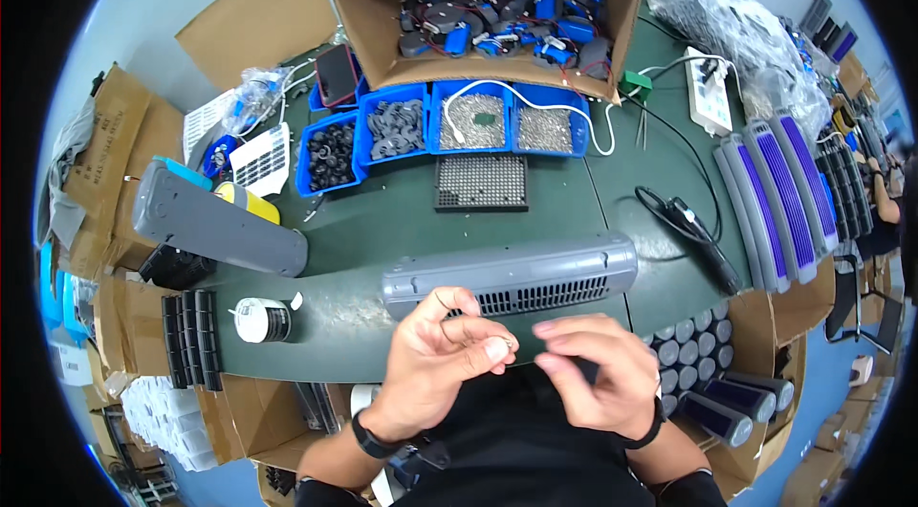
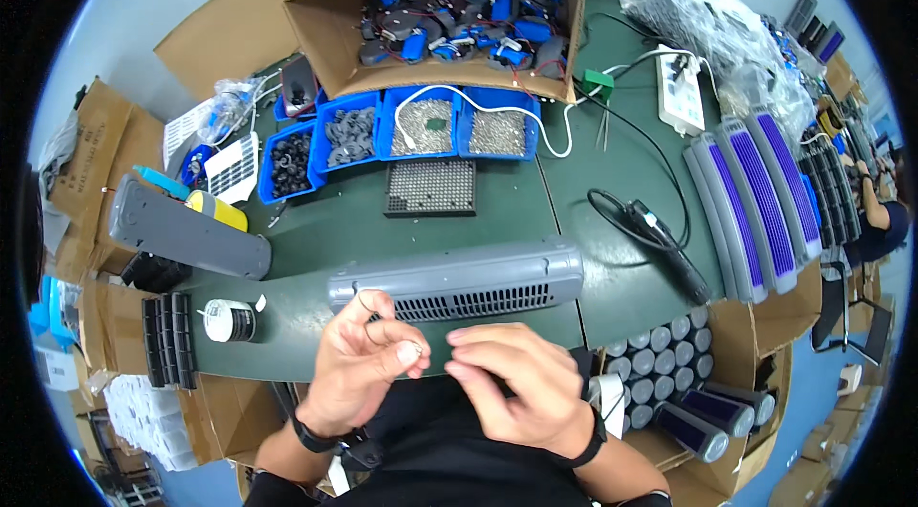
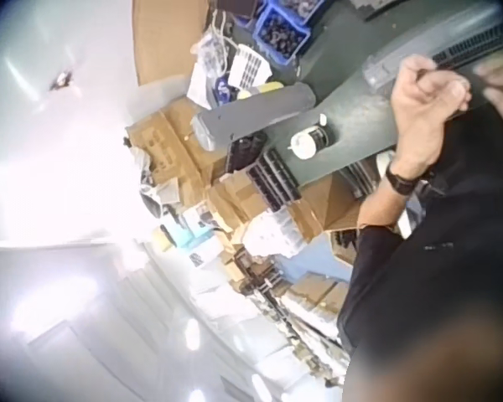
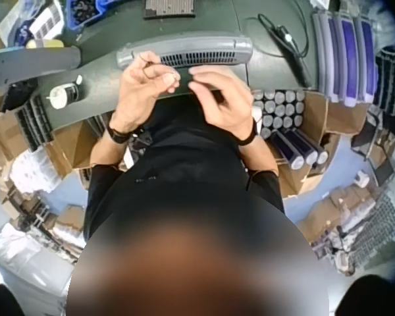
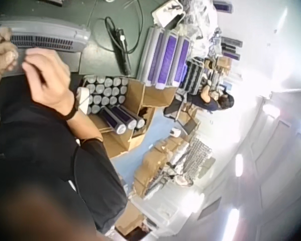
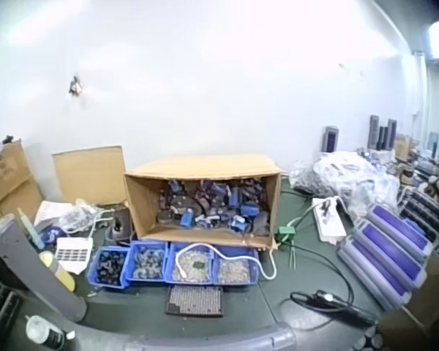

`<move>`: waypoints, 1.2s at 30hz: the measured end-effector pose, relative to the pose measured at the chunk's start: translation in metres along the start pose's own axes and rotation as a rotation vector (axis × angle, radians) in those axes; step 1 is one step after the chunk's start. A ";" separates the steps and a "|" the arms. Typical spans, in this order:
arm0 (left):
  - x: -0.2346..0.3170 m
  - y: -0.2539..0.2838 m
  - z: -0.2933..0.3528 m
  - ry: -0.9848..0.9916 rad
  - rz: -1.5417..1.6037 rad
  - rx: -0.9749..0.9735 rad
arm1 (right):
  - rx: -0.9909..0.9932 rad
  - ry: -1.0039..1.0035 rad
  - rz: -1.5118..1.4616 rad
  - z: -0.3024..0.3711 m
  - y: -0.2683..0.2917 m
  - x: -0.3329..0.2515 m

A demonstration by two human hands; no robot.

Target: The person assembles a portable air cooler by inserting a cylindrical fan motor into the main housing and securing it with a screwdriver. They then attach the front grille and side panels, using a screwdriver to fasten the casing together. The process involves handling various components and tools on a cluttered workbench.

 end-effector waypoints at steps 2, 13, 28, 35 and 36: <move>-0.013 -0.004 0.001 -0.034 0.023 -0.002 | -0.075 0.003 0.023 0.003 -0.012 0.004; -0.039 0.003 -0.004 0.103 -0.140 0.001 | -0.231 -0.131 0.006 0.023 -0.014 0.030; -0.107 0.003 -0.017 0.273 0.090 -0.022 | 0.042 -0.222 0.557 0.062 0.068 0.082; -0.105 0.007 -0.016 0.280 0.139 0.002 | 0.024 -0.239 0.589 0.062 0.064 0.091; -0.106 0.008 -0.015 0.277 0.153 0.004 | 0.019 -0.208 0.611 0.061 0.063 0.089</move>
Point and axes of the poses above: each hand's wrist, its own z-axis away from the middle knuckle, its own y-axis out of the back of the hand, x = y × z, the point moved 10 cm from there along -z, towards the middle knuckle, and after that the axes turned 11 degrees about -z, right-handed, at the moved point
